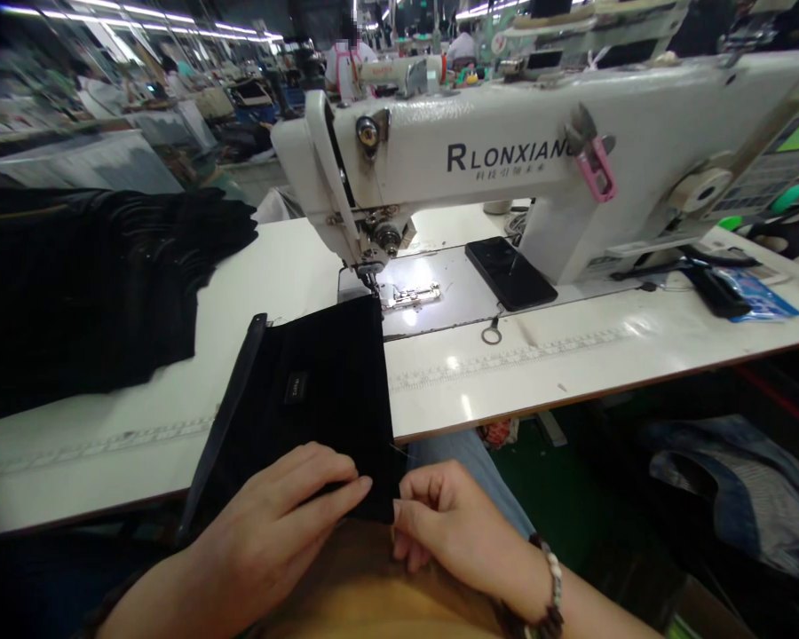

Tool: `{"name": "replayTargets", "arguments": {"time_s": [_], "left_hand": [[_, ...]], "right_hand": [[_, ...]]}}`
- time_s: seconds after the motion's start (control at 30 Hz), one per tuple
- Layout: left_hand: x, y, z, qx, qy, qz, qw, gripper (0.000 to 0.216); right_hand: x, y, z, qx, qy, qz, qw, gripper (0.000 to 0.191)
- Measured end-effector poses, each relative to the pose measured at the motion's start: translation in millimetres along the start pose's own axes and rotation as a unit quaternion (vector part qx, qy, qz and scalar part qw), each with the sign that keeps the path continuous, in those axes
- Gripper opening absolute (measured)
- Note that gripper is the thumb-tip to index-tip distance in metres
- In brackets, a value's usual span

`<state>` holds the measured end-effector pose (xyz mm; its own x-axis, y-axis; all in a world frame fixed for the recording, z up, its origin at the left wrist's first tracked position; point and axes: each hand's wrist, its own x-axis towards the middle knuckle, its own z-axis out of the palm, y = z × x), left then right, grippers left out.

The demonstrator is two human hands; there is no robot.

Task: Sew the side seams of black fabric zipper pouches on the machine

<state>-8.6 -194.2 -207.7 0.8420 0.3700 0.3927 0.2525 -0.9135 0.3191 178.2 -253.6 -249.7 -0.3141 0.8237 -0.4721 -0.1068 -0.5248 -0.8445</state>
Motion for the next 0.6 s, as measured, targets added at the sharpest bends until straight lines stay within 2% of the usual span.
{"name": "replayTargets", "arguments": {"time_s": [0.2, 0.6], "left_hand": [[0.2, -0.3, 8.6, -0.026, -0.036, -0.01, 0.999, 0.026], [1.1, -2.3, 7.2, -0.017, -0.07, 0.005, 0.997, 0.025]], "right_hand": [[-1.6, -4.2, 0.5, -0.017, -0.009, 0.01, 1.0, 0.037], [-4.8, -5.1, -1.2, 0.037, -0.028, 0.015, 0.999, 0.018]]}}
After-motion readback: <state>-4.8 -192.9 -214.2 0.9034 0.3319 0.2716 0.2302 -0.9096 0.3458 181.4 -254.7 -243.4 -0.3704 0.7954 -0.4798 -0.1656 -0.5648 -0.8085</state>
